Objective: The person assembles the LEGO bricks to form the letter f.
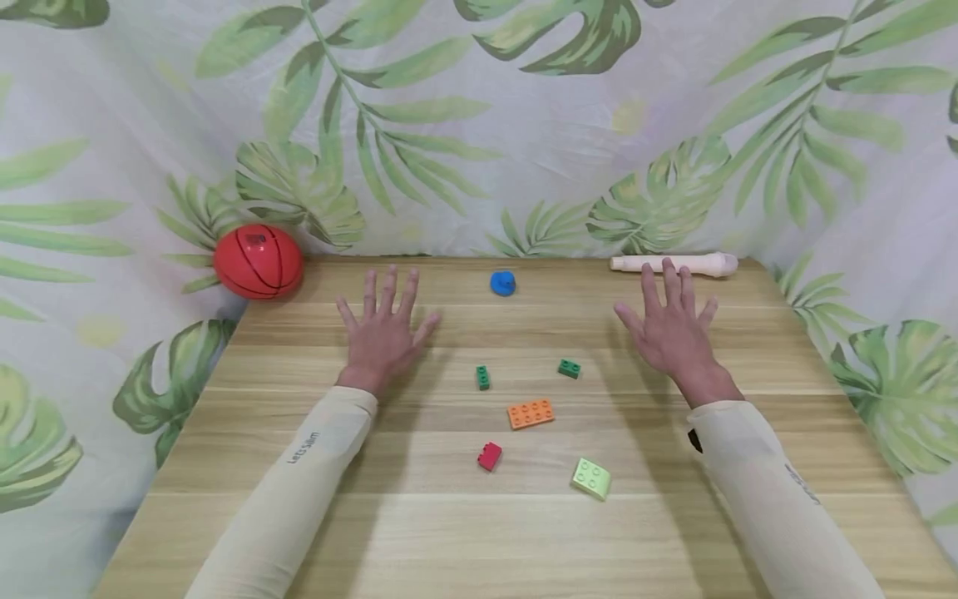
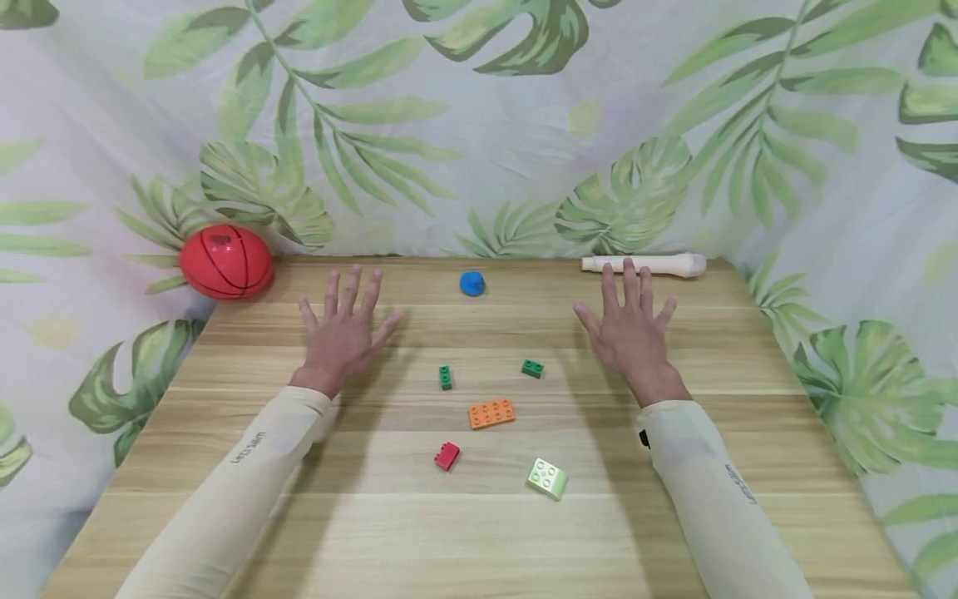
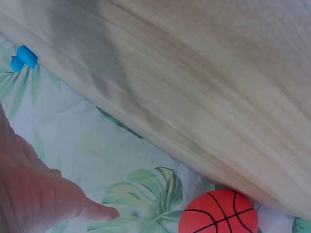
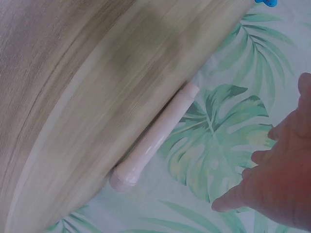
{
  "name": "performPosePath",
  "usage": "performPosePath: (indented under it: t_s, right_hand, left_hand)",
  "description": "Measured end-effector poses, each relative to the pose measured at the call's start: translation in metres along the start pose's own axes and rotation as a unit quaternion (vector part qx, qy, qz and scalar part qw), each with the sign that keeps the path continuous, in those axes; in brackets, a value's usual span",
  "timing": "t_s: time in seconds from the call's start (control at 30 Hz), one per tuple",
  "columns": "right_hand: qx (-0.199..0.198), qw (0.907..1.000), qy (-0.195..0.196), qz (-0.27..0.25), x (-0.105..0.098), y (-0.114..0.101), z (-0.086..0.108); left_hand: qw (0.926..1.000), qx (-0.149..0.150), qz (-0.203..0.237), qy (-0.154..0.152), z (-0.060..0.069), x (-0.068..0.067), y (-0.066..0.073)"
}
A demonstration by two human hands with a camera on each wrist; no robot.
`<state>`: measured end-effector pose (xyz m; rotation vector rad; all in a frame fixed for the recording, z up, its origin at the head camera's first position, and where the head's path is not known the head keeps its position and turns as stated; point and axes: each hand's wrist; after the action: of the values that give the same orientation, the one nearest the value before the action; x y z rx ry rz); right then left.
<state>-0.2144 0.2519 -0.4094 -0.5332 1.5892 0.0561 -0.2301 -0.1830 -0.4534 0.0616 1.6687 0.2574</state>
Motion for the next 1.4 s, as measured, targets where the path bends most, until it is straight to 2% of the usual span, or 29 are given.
performPosePath:
  t_s: [0.13, 0.23, 0.3, 0.33, 0.37, 0.4, 0.47, 0.53, 0.57, 0.6, 0.63, 0.7, 0.77, 0.9, 0.97, 1.03, 1.17, 1.3, 1.4]
  right_hand:
    - [-0.019, 0.9988, 0.043, -0.016, 0.001, 0.002, 0.003]
    - [-0.039, 0.9948, 0.074, -0.058, 0.003, 0.005, 0.007]
    - [-0.041, 0.9928, 0.063, -0.093, 0.006, 0.010, 0.011]
    - [-0.040, 0.9918, 0.049, -0.111, 0.008, 0.014, 0.012]
    - [-0.037, 0.9907, 0.028, -0.128, 0.010, 0.018, 0.014]
    - [-0.031, 0.9892, 0.001, -0.143, 0.012, 0.022, 0.017]
    - [-0.022, 0.9832, -0.056, -0.173, 0.016, 0.033, 0.022]
    - [-0.009, 0.9697, -0.104, -0.221, 0.019, 0.043, 0.027]
    - [-0.004, 0.9616, -0.123, -0.245, 0.020, 0.048, 0.030]
    - [0.001, 0.9535, -0.135, -0.270, 0.021, 0.053, 0.033]
    - [0.002, 0.9450, -0.140, -0.295, 0.021, 0.058, 0.035]
    - [0.006, 0.9282, -0.144, -0.343, 0.022, 0.067, 0.038]
    - [0.003, 0.9161, -0.144, -0.374, 0.023, 0.076, 0.039]
    - [0.011, 0.8907, -0.153, -0.428, 0.025, 0.090, 0.040]
    - [0.017, 0.8817, -0.158, -0.444, 0.024, 0.095, 0.041]
    - [0.025, 0.8770, -0.158, -0.453, 0.023, 0.097, 0.042]
    - [0.024, 0.8766, -0.151, -0.456, 0.024, 0.098, 0.043]
    - [0.015, 0.8758, -0.144, -0.460, 0.029, 0.094, 0.043]
    - [0.012, 0.8736, -0.138, -0.466, 0.032, 0.092, 0.042]
  left_hand:
    - [1.0000, 0.002, -0.001, 0.004, 0.002, -0.001, 0.003]
    - [0.9998, 0.013, 0.016, -0.006, 0.005, -0.001, 0.008]
    - [0.9971, 0.034, 0.058, -0.035, 0.008, 0.001, 0.012]
    - [0.9931, 0.048, 0.088, -0.060, 0.009, 0.003, 0.014]
    - [0.9862, 0.063, 0.123, -0.091, 0.011, 0.005, 0.017]
    - [0.9759, 0.076, 0.160, -0.128, 0.014, 0.007, 0.019]
    - [0.9487, 0.098, 0.221, -0.204, 0.017, 0.013, 0.023]
    - [0.9223, 0.110, 0.256, -0.268, 0.020, 0.019, 0.028]
    - [0.9120, 0.116, 0.267, -0.289, 0.021, 0.023, 0.030]
    - [0.9052, 0.122, 0.273, -0.302, 0.022, 0.027, 0.032]
    - [0.9016, 0.128, 0.274, -0.309, 0.023, 0.031, 0.034]
    - [0.9006, 0.135, 0.274, -0.309, 0.022, 0.037, 0.038]
    - [0.9032, 0.131, 0.273, -0.304, 0.019, 0.041, 0.042]
    - [0.9088, 0.098, 0.270, -0.302, 0.005, 0.044, 0.053]
    - [0.9086, 0.086, 0.274, -0.303, -0.004, 0.046, 0.061]
    - [0.9074, 0.086, 0.280, -0.301, -0.013, 0.047, 0.070]
    - [0.9027, 0.102, 0.292, -0.299, -0.024, 0.051, 0.080]
    - [0.9014, 0.103, 0.298, -0.297, -0.028, 0.054, 0.081]
    - [0.8961, 0.096, 0.311, -0.302, -0.029, 0.057, 0.080]
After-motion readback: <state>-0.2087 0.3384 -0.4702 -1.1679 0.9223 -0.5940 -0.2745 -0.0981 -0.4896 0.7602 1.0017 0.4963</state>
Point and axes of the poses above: each hand's wrist, its own z-axis away from the middle knuckle, its own x-axis out of the palm, y = z × x, and after that the axes turned 15 degrees about -x, right-handed
